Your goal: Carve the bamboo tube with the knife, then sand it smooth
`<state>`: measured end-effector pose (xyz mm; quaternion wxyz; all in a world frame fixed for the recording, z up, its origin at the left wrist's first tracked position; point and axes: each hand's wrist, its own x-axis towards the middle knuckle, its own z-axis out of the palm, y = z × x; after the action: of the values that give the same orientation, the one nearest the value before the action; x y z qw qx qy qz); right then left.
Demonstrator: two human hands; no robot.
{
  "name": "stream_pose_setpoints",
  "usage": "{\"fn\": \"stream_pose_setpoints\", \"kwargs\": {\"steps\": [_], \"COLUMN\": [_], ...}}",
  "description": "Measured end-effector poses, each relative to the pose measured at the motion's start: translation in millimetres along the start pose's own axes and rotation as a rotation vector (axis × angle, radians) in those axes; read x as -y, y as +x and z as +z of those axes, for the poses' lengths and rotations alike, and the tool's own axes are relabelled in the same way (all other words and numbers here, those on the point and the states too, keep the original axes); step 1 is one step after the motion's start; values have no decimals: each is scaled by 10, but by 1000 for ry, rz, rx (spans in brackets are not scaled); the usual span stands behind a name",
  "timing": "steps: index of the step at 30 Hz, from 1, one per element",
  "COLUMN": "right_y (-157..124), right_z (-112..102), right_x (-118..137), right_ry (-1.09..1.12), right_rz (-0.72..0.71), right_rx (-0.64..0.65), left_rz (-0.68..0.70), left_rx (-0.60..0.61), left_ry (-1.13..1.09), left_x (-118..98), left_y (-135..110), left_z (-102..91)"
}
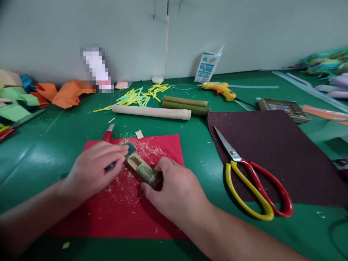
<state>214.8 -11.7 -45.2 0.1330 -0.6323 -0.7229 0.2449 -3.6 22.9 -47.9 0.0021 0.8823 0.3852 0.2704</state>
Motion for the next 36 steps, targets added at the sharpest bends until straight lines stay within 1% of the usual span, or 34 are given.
{"fn": "stream_pose_setpoints", "kwargs": {"steps": [2,6,9,13,17,19,21,24,26,28,32,33,36], "right_y": [4,-3,-14,-12,-11,-13,-15,-13,-8,-2,10,13,16], "right_z": [-2,-4,-3,-3,0,0,-2,-6,-8,-7,3,5,8], "right_x": [3,2,-6,-9,-9,-7,-1,6,8,6,-1,-2,-1], "right_ry": [-6,-11,-10,-6,0,4,6,6,1,0,10,9,10], "right_rz": [8,16,2,-8,-19,-9,-4,-6,8,13,-4,-1,0], "right_rx": [6,21,11,0,-11,-10,-4,5,15,24,26,28,36], "left_rz": [23,-10,34,-12,28,10,-3,33,26,0,51,56,29], "left_rx": [17,-23,13,-22,12,-9,-4,27,0,-19,29,26,14], "left_ry": [-29,15,-27,27,-3,11,42,-3,-7,37,4,-2,47], "left_x": [-4,-21,-36,-15,0,3,-3,-18,-16,-8,-8,-9,-12], "left_y": [7,20,18,12,1,-2,-5,-6,-3,-1,-4,-4,-1], "left_z": [6,9,6,2,6,9,12,11,3,-9,-22,-22,-14]}}
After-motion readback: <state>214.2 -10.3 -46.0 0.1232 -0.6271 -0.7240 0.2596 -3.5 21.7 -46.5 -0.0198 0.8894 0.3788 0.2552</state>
